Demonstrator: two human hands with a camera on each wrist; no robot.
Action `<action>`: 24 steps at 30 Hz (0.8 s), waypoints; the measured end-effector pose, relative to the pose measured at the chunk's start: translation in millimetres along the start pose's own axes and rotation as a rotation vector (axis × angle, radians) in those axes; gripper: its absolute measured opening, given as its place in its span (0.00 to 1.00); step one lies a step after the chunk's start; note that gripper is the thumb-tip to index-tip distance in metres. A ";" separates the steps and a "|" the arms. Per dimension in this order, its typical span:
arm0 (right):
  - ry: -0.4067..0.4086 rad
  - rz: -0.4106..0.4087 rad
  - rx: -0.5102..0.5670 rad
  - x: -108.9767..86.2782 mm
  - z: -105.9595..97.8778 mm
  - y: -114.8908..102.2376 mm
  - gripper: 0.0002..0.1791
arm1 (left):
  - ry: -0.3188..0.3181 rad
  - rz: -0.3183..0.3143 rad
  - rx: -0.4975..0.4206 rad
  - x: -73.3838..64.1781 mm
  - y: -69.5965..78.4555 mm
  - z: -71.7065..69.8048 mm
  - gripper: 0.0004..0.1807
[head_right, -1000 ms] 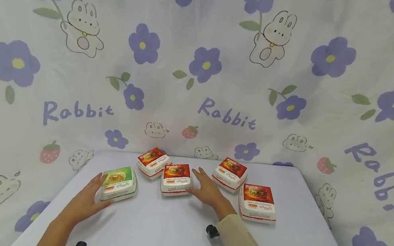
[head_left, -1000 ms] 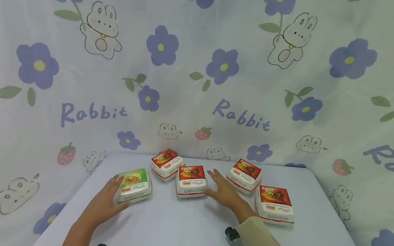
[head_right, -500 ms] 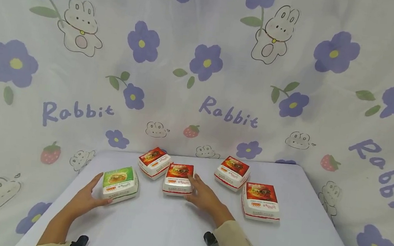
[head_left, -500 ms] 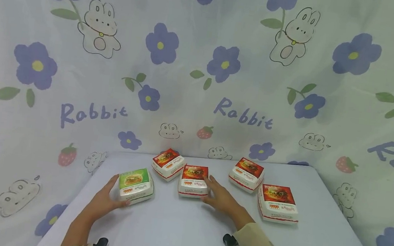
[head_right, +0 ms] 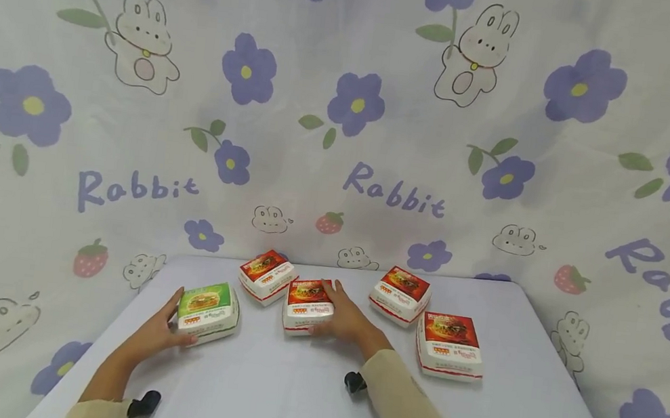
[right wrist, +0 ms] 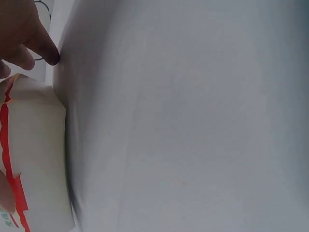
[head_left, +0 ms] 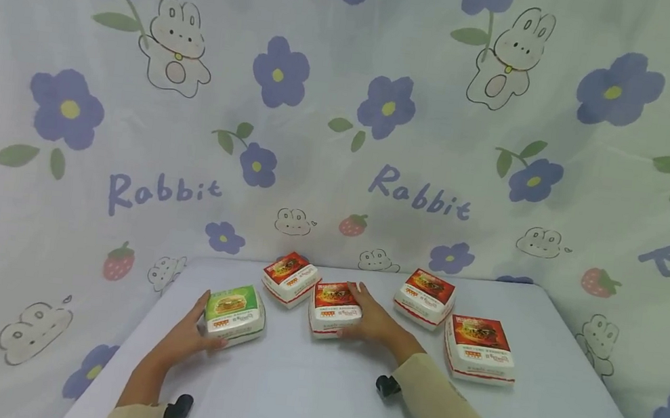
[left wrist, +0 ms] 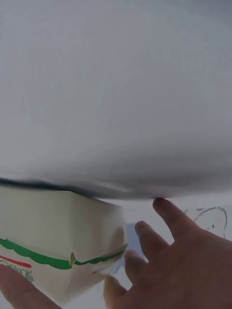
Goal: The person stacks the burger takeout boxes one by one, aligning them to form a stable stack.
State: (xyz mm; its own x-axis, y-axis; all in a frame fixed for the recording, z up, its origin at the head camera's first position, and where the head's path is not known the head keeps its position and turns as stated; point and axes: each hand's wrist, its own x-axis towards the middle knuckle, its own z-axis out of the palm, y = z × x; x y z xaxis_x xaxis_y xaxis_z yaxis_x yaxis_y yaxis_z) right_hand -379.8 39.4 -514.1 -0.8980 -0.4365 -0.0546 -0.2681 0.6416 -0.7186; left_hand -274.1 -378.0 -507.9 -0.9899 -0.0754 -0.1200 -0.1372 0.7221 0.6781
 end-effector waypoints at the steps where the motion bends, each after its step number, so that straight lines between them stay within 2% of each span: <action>1: -0.007 0.000 0.002 1.2 0.3 -0.1 0.67 | 0.000 -0.004 -0.010 1.1 0.7 1.1 0.74; 5: -0.032 -0.011 -0.009 0.2 3.1 0.3 0.66 | -0.003 -0.026 -0.046 4.7 1.4 4.4 0.75; 8: -0.026 -0.027 -0.019 -6.7 3.9 1.5 0.65 | -0.008 -0.015 -0.057 7.1 1.8 4.5 0.75; 12: -0.008 -0.017 -0.019 -21.7 1.1 3.9 0.64 | -0.011 0.010 -0.063 9.9 4.2 4.0 0.75; 16: 0.000 -0.004 -0.006 -40.4 -3.3 6.9 0.63 | -0.023 0.010 -0.046 10.6 6.0 6.3 0.76; 24: 0.030 -0.005 -0.009 -71.0 -9.6 9.4 0.62 | 0.001 0.013 -0.023 3.0 12.9 6.8 0.76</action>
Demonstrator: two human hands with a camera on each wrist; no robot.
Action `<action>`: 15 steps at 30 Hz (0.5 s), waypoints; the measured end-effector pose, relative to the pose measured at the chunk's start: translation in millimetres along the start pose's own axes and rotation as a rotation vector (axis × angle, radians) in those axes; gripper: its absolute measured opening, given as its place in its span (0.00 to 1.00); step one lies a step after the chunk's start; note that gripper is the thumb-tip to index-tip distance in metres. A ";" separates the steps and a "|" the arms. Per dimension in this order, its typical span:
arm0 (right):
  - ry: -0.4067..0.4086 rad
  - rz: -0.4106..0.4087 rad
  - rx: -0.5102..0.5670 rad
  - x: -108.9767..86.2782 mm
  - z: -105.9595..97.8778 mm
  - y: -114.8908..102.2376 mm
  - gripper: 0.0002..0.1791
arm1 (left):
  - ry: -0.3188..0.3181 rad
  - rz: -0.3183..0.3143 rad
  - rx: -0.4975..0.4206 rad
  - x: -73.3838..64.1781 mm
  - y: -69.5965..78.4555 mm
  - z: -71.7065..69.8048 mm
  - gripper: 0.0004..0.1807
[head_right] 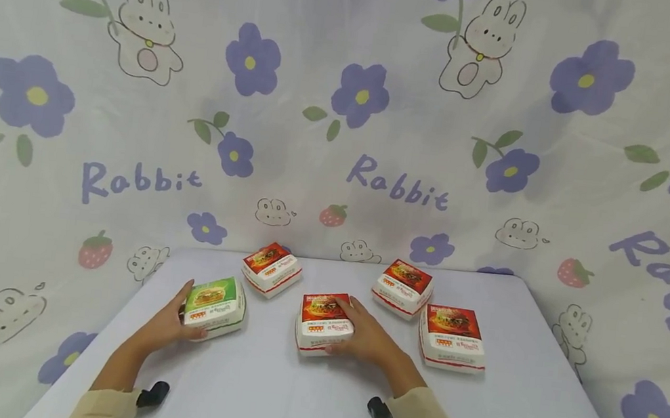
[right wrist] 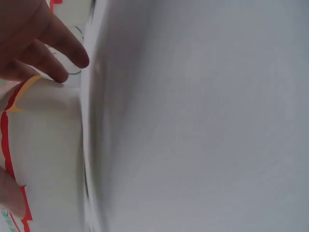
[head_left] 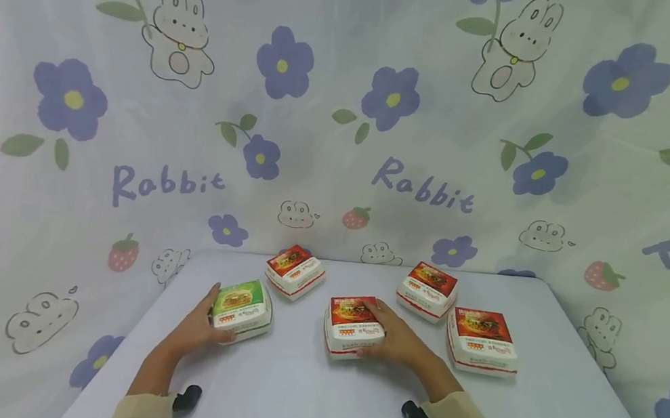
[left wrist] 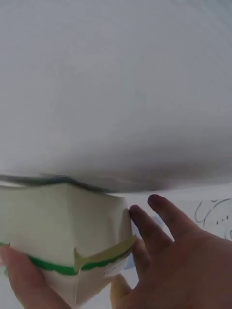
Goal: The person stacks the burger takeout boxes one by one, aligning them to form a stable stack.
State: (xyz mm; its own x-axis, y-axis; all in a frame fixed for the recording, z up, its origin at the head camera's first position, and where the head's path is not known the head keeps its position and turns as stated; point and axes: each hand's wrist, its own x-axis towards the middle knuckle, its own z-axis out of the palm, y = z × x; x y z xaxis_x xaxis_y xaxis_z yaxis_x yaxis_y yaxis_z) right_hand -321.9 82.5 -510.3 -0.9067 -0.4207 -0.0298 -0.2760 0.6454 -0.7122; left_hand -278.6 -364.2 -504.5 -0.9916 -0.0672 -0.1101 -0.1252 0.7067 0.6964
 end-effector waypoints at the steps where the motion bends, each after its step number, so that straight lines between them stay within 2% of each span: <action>1: 0.002 0.001 0.002 -3.0 -0.7 0.1 0.62 | 0.004 -0.003 -0.005 -1.1 1.9 -0.2 0.76; 5: -0.002 0.015 0.010 -14.0 -1.4 -0.3 0.63 | 0.008 -0.007 -0.026 -4.1 6.6 0.0 0.76; 15: -0.012 0.041 0.007 -28.7 -0.8 2.8 0.64 | -0.021 0.030 0.015 -2.3 6.1 5.3 0.76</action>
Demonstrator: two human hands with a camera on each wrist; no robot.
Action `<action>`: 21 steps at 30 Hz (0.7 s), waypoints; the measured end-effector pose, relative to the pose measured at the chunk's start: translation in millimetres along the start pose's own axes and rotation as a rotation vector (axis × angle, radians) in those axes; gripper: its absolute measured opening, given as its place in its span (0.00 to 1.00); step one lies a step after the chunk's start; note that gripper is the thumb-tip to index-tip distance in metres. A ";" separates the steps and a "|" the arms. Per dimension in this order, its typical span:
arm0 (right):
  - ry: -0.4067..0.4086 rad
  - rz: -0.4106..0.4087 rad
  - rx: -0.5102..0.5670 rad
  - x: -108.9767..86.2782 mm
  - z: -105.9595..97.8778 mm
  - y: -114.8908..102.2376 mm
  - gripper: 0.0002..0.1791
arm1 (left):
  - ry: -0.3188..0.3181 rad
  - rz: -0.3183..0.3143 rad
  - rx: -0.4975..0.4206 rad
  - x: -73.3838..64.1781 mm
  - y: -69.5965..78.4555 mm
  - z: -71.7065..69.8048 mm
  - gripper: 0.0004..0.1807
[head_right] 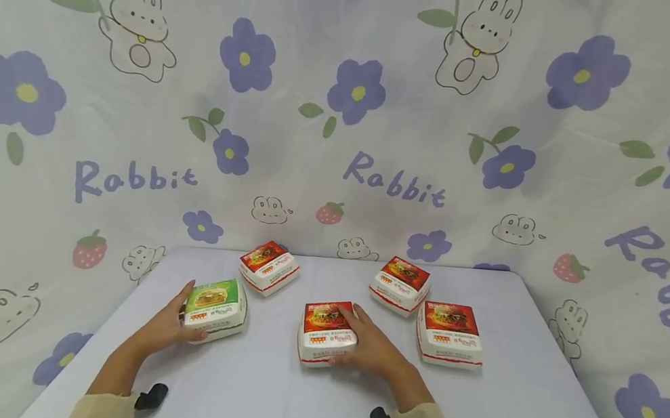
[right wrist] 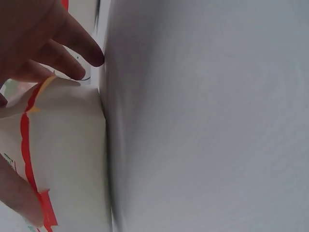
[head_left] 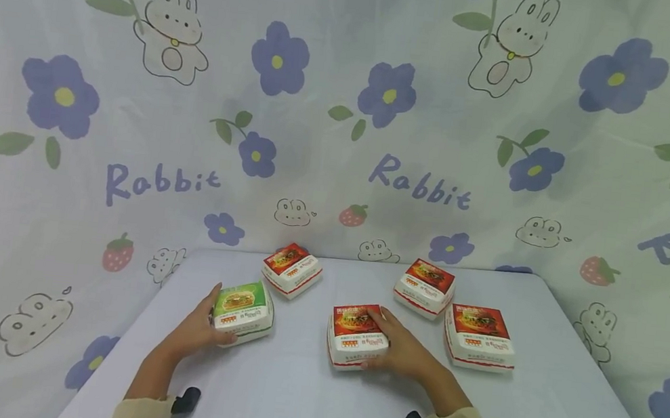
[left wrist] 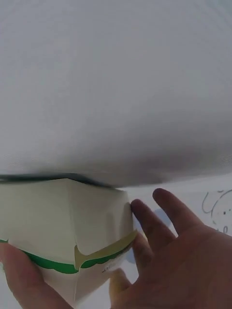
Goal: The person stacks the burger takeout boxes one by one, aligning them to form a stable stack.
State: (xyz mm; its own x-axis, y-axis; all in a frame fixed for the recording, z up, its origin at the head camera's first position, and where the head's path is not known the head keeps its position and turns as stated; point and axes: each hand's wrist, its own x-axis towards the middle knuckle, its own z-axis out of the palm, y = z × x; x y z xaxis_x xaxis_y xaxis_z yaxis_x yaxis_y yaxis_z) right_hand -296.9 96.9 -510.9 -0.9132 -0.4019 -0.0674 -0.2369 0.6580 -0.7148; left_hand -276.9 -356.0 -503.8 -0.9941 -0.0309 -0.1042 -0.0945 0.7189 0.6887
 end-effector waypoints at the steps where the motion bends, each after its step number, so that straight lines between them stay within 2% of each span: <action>1: -0.006 -0.001 -0.005 -0.3 0.0 0.7 0.65 | -0.002 0.000 0.003 0.3 -0.4 0.3 0.76; 5: -0.022 -0.017 -0.002 -2.9 -1.6 4.2 0.67 | -0.009 0.005 0.010 2.5 -3.6 0.6 0.78; 10: -0.008 -0.041 0.070 -6.0 -3.9 10.8 0.69 | -0.021 0.019 0.028 0.7 -4.2 -1.2 0.78; 15: -0.015 -0.068 0.117 -9.0 -4.3 14.0 0.66 | -0.010 -0.001 0.059 -2.3 -2.7 -0.2 0.77; 21: -0.007 -0.072 0.118 -11.8 -1.1 15.8 0.63 | -0.006 -0.026 0.030 -5.3 1.6 6.1 0.78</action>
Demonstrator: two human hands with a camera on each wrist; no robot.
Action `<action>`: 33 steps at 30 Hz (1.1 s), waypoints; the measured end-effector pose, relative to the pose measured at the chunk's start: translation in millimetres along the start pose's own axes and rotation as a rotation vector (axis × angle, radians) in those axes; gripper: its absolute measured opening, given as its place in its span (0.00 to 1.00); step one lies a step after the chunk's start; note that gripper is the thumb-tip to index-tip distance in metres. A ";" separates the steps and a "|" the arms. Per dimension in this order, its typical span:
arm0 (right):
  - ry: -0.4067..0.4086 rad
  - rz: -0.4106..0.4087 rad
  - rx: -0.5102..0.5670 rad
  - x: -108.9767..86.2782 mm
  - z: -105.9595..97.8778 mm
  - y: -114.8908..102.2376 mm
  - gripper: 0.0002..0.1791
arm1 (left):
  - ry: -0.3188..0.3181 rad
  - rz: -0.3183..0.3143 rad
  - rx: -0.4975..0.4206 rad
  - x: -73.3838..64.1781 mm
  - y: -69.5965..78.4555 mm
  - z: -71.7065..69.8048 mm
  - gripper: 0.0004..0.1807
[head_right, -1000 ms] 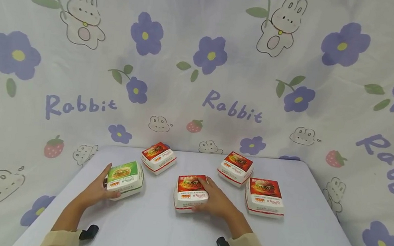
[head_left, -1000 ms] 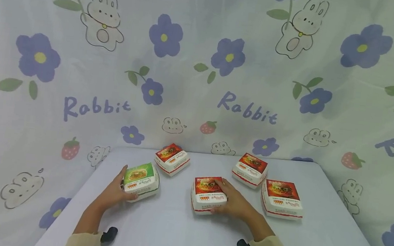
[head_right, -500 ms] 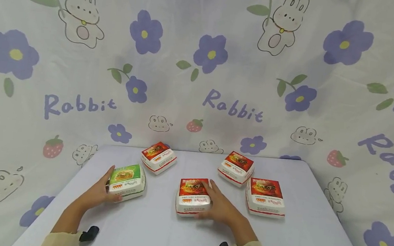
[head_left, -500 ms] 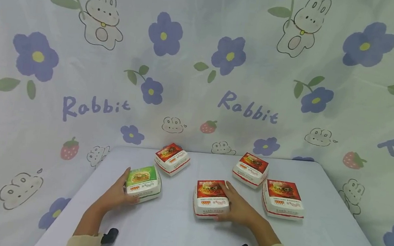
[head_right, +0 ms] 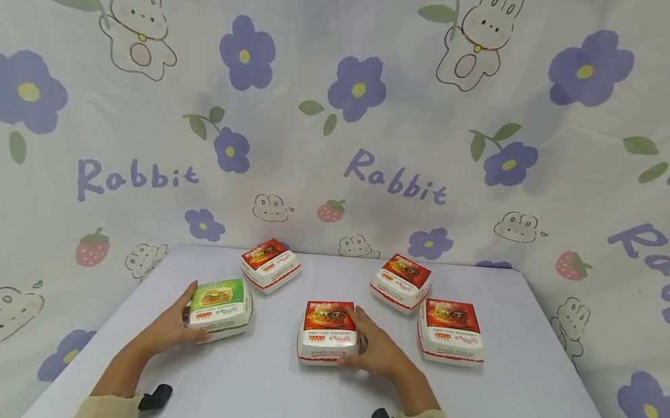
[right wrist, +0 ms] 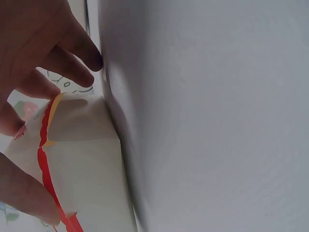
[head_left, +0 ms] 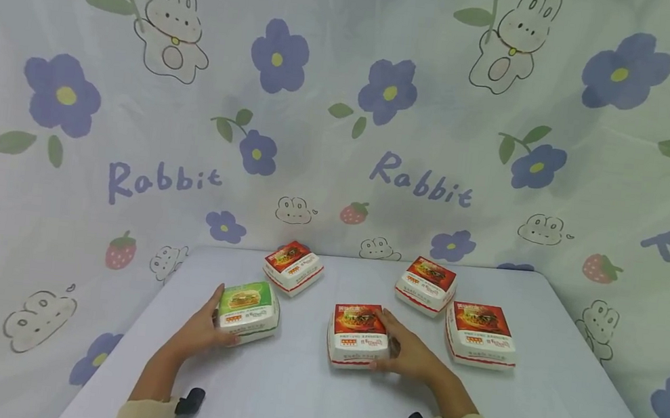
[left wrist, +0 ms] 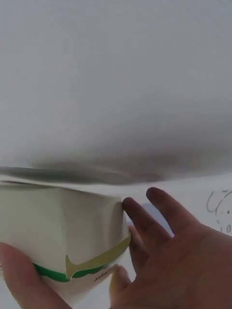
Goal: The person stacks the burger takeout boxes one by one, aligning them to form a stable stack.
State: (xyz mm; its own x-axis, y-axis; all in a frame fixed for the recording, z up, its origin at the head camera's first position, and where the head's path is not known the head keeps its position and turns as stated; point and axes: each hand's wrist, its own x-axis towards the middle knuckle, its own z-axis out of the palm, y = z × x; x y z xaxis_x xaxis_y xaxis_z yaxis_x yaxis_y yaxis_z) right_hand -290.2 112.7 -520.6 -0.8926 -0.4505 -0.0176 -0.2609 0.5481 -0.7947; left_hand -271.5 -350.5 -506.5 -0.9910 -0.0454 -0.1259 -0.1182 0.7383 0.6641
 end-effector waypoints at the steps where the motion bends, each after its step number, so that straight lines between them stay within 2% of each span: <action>1: 0.005 0.001 0.002 0.0 0.8 0.2 0.63 | 0.000 0.004 -0.004 -0.8 1.9 0.8 0.78; 6: 0.026 0.005 0.012 -0.3 3.9 -1.0 0.62 | 0.010 0.056 -0.024 -8.3 15.9 5.9 0.79; 13: 0.009 0.008 -0.013 -4.4 5.3 -4.6 0.62 | 0.021 0.137 -0.044 -21.0 39.1 8.7 0.78; 22: 0.025 -0.008 -0.030 -3.2 4.4 -4.4 0.62 | 0.010 0.210 -0.082 -16.7 63.0 11.0 0.76; 29: 0.021 -0.008 -0.017 -4.7 3.7 -6.7 0.62 | -0.001 0.237 -0.101 -13.6 80.4 16.2 0.74; 33: 0.048 0.004 -0.031 -5.5 3.4 -8.8 0.60 | -0.007 0.253 -0.130 -13.1 90.7 21.8 0.72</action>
State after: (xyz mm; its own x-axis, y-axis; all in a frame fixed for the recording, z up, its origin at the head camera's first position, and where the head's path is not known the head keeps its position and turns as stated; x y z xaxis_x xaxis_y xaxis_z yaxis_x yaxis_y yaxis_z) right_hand -281.8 108.0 -515.6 -0.9100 -0.4145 0.0085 -0.2676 0.5716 -0.7757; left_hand -267.8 -268.3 -460.7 -0.9896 0.1345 0.0509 0.1254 0.6333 0.7637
